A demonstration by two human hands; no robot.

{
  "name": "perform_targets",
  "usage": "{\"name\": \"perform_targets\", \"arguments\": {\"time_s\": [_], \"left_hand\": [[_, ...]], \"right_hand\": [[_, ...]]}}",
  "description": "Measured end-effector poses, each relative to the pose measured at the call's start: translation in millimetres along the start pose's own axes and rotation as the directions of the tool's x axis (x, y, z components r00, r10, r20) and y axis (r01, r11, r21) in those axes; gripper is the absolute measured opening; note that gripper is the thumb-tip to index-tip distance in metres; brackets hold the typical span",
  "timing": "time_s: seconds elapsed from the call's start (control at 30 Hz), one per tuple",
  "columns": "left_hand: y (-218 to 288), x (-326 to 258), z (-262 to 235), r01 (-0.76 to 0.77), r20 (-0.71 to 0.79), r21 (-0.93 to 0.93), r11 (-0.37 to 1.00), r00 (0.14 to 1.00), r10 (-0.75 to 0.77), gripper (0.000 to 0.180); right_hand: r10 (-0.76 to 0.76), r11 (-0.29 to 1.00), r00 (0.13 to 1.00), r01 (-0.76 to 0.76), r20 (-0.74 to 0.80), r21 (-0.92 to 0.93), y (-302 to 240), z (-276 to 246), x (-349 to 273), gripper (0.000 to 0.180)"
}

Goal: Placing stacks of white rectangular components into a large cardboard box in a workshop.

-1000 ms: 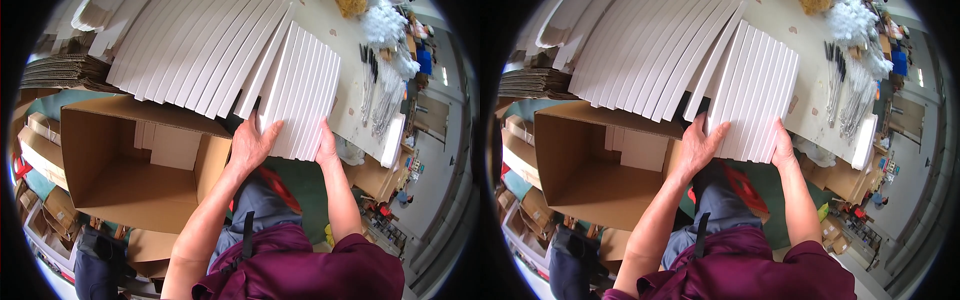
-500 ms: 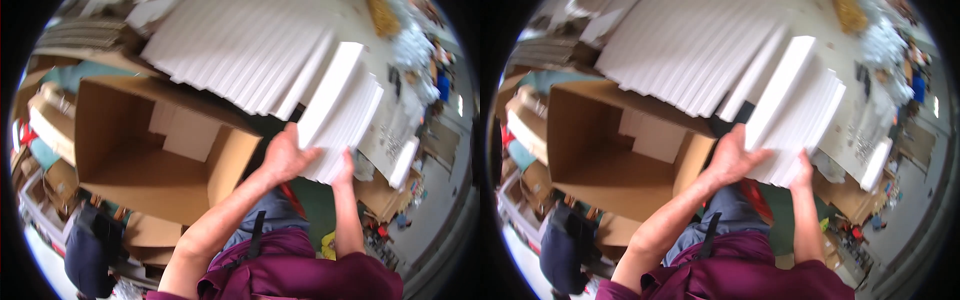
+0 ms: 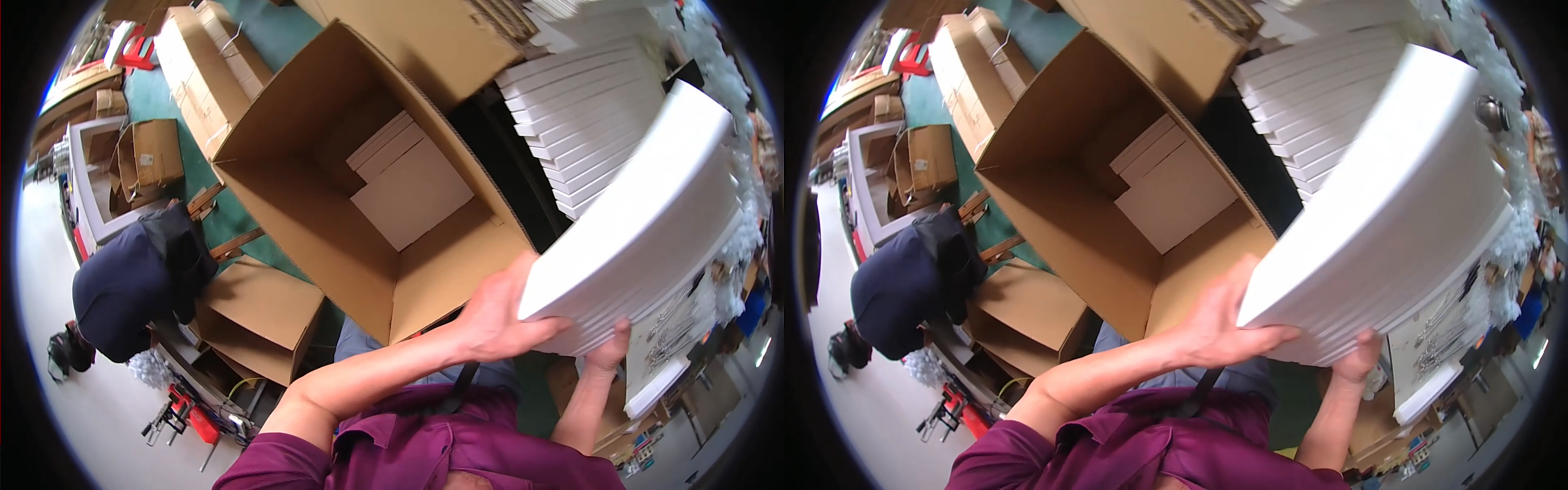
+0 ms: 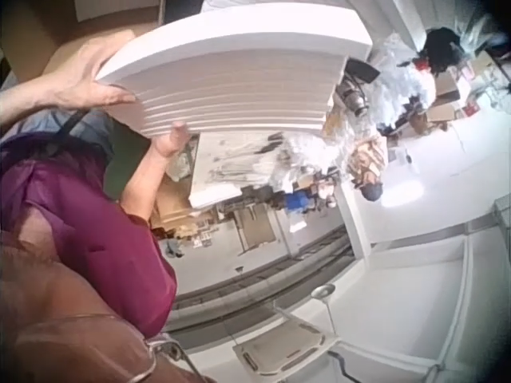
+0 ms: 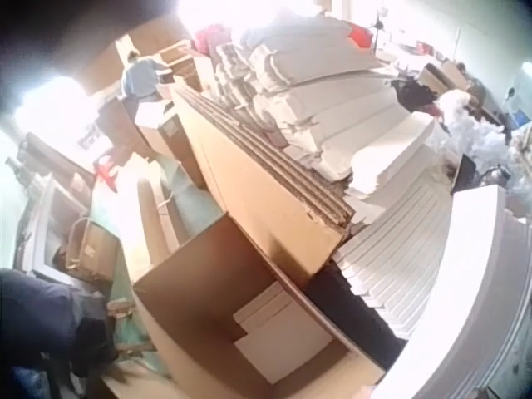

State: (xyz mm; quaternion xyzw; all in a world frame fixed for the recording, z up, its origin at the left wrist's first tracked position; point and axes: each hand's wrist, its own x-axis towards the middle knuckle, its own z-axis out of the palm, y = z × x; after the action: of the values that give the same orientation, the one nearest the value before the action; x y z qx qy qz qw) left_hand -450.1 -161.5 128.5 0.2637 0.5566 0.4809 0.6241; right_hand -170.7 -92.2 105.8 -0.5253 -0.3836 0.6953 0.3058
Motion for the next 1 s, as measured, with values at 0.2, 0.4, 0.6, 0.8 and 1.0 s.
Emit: {"name": "perform_targets", "arguments": {"time_s": [0.2, 0.4, 0.6, 0.8, 1.0], "left_hand": [[-53, -85, -58, 0.076, -0.300, -0.153, 0.985, 0.946, -0.120, 0.057], [-94, -116, -90, 0.270, -0.429, -0.383, 0.883, 0.795, -0.429, 0.047], [-137, -93, -111, 0.398, -0.327, -0.619, 0.677, 0.653, -0.683, 0.048], [-155, -59, -140, 0.481, -0.261, -0.648, 0.591, 0.589, -0.765, 0.049], [-181, -13, -186, 0.600, -0.201, -0.569, 0.562, 0.561, -0.803, 0.049]], "right_hand": [[0.223, 0.971, 0.956, -0.200, 0.190, -0.132, 30, 107, 1, 0.066], [0.594, 0.805, 0.763, -0.562, 0.256, -0.192, 86, 175, 22, 0.048], [0.808, 0.532, 0.442, -0.831, 0.389, -0.160, 160, 172, 59, 0.063], [0.762, 0.500, 0.406, -0.864, 0.505, -0.059, 198, 176, 86, 0.062], [0.793, 0.486, 0.407, -0.872, 0.454, -0.067, 231, 191, 115, 0.062]]}}
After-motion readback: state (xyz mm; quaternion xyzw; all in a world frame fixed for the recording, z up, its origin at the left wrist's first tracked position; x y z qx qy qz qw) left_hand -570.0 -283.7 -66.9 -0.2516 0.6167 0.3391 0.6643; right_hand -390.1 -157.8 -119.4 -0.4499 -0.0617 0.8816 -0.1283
